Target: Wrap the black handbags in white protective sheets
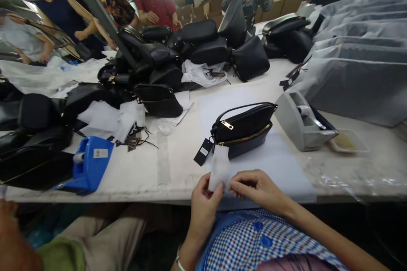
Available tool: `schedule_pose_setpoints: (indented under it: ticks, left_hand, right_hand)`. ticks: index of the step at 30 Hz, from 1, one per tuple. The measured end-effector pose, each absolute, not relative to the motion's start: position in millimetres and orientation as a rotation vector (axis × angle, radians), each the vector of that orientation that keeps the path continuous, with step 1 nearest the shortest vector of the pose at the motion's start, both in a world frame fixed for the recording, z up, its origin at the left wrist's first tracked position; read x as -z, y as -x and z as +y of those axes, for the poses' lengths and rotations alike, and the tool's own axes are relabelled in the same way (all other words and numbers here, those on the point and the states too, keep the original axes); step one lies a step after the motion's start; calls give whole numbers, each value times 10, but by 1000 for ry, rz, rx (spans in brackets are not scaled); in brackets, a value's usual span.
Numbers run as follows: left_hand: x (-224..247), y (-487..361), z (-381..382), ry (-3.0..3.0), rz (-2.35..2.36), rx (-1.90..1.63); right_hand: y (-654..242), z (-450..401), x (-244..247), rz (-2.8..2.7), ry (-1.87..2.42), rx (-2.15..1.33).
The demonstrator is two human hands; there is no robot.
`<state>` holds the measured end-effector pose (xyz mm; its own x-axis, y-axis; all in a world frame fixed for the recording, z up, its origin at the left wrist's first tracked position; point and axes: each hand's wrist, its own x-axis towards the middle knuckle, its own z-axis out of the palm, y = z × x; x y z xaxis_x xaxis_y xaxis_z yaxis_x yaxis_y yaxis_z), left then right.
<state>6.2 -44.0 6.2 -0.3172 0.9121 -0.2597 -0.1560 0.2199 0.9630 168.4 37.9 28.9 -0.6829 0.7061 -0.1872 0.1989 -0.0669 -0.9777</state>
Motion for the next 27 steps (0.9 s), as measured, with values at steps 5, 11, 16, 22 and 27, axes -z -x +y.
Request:
schedule_pose_setpoints:
  ticks: [5, 11, 16, 22, 27]
  left_hand:
    - [-75, -40, -460, -753, 1426, -1322]
    - [-72, 24, -493, -713, 1394, -1288]
    - [-93, 9, -523, -618, 1372, -1283]
    - [-73, -47, -551, -410, 1183, -1268]
    - [-77, -22, -531, -315, 1132, -1240]
  right_hand:
    - [-1571, 411, -142, -1983, 1113, -1684]
    - [-1558, 404, -154, -2098, 1140, -1521]
    - [-1566, 389, -184, -2067, 1005, -1596]
    - [-1536, 345, -112, -1959, 983, -1605]
    - [-1476, 320, -64, -1903, 1018, -1579]
